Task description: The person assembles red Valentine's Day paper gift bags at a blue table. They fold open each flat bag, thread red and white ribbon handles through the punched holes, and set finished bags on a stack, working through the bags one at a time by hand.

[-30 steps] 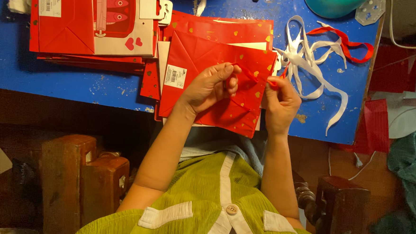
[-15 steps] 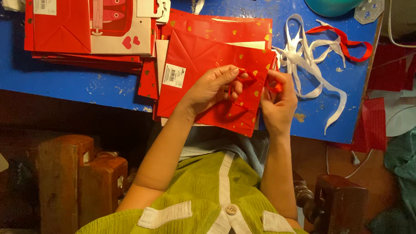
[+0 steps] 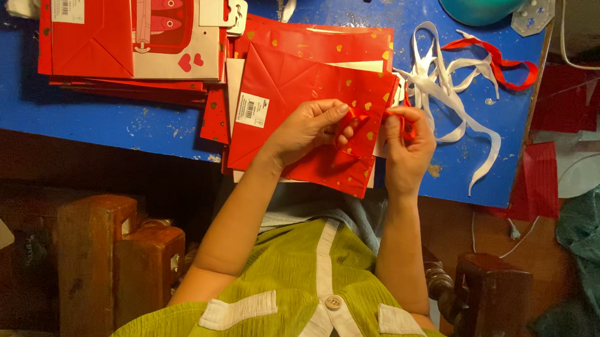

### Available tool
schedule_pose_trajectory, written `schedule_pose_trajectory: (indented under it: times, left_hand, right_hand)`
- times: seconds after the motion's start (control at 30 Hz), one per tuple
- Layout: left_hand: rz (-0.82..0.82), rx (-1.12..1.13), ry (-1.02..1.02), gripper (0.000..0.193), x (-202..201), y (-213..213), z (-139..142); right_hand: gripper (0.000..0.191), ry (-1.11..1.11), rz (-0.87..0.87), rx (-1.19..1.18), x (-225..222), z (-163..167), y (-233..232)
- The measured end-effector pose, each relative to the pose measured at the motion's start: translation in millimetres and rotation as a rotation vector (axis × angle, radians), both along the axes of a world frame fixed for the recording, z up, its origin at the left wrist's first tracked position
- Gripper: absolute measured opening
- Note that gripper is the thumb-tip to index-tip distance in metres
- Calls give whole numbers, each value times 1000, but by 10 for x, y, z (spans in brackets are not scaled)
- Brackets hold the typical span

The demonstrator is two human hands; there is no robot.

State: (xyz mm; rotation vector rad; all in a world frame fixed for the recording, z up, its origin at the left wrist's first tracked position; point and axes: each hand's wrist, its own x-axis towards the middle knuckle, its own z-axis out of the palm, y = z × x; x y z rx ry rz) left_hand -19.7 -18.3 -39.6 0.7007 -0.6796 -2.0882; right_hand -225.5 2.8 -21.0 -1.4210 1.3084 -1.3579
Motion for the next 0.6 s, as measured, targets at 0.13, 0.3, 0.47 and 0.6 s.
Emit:
schedule_pose_trajectory:
  times: [0.13, 0.3, 0.47, 0.6]
  left_hand:
    - [2, -23, -107, 34, -14, 13, 14]
    - [11, -60, -94, 32, -19, 15, 55]
    - [24, -62, -125, 32, -37, 29, 107]
    - [34, -72, -145, 30, -55, 43, 77]
  right_hand:
    - [22, 204, 83, -83, -14, 91, 17]
    - [9, 308, 46, -163, 18, 89, -4]
    - [10, 33, -1, 35, -7, -38, 17]
    - [12, -204, -1, 77, -164, -133, -26]
